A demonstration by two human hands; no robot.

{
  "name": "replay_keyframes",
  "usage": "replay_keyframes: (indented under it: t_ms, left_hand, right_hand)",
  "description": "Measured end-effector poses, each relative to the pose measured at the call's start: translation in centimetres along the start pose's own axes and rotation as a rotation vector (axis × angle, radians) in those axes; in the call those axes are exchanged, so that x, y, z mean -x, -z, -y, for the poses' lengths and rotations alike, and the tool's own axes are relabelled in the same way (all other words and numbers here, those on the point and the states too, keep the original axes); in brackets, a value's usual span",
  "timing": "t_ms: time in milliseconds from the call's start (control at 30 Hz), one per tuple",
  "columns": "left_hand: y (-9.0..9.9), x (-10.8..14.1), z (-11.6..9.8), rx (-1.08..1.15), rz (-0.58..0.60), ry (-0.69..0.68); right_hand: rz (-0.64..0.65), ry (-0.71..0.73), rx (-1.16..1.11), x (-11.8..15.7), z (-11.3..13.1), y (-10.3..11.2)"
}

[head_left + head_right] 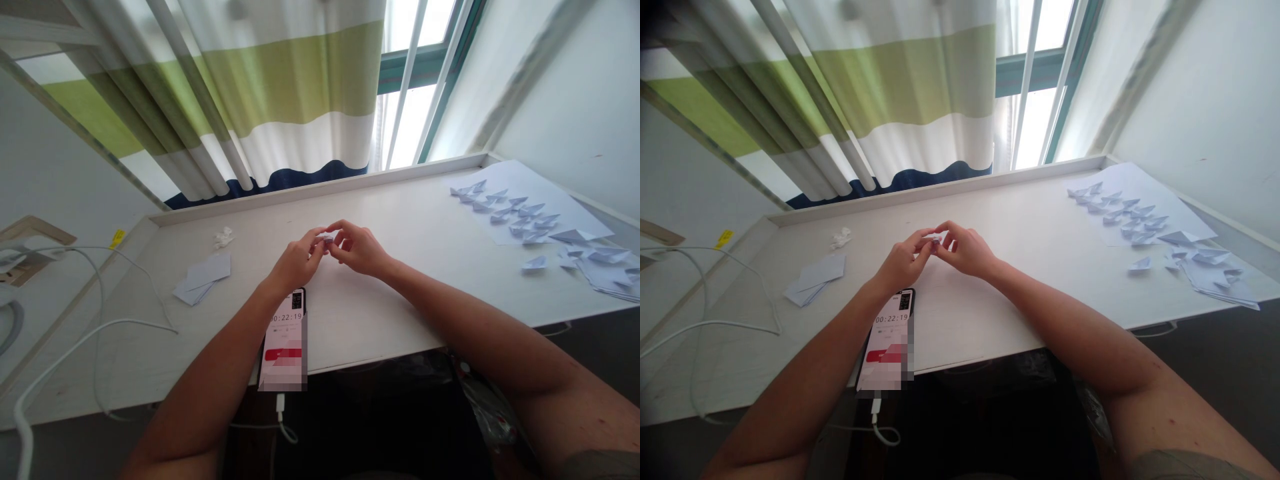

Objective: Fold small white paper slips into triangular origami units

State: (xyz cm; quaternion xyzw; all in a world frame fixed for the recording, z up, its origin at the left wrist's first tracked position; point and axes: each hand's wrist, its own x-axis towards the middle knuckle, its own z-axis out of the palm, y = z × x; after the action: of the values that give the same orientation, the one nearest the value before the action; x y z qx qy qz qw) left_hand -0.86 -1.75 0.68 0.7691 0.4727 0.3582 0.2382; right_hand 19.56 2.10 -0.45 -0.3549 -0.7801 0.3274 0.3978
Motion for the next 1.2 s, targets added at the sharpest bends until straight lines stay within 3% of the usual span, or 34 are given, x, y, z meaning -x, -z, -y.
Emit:
replay_keyframes:
  t_ms: [167,300,600,833,933,1200]
  left_hand:
    - [-0.2,0.0,-1.0,-0.347,-0.004,0.03]
    - [-0.4,0.0,-1.5,-0.551,-0.071,-0.045]
    - [-0.8,0.0,-1.3,-0.602,-0.137,-0.036]
    - [-0.2,0.0,-1.1,-0.178,-0.283,-0.045]
    - [-0.5,0.0,-0.9,0.011,-0.32,-0.033]
    - [-0.7,-0.5,-1.7,0.543,-0.263,0.08]
  right_hand:
    - [-0.035,0.033,0.182,0.0,0.2,-0.8]
    - [-0.058,0.081,0.259,0.1,0.3,-0.8]
    - [-0.039,0.108,0.195,0.4,0.9,-1.3]
    - [-0.106,0.067,0.279,0.2,0.8,-0.8]
    - [-0.121,0.075,0.151,0.2,0.8,-0.6]
    - [-0.111,0.103,-0.289,0.2,0.6,-0.5]
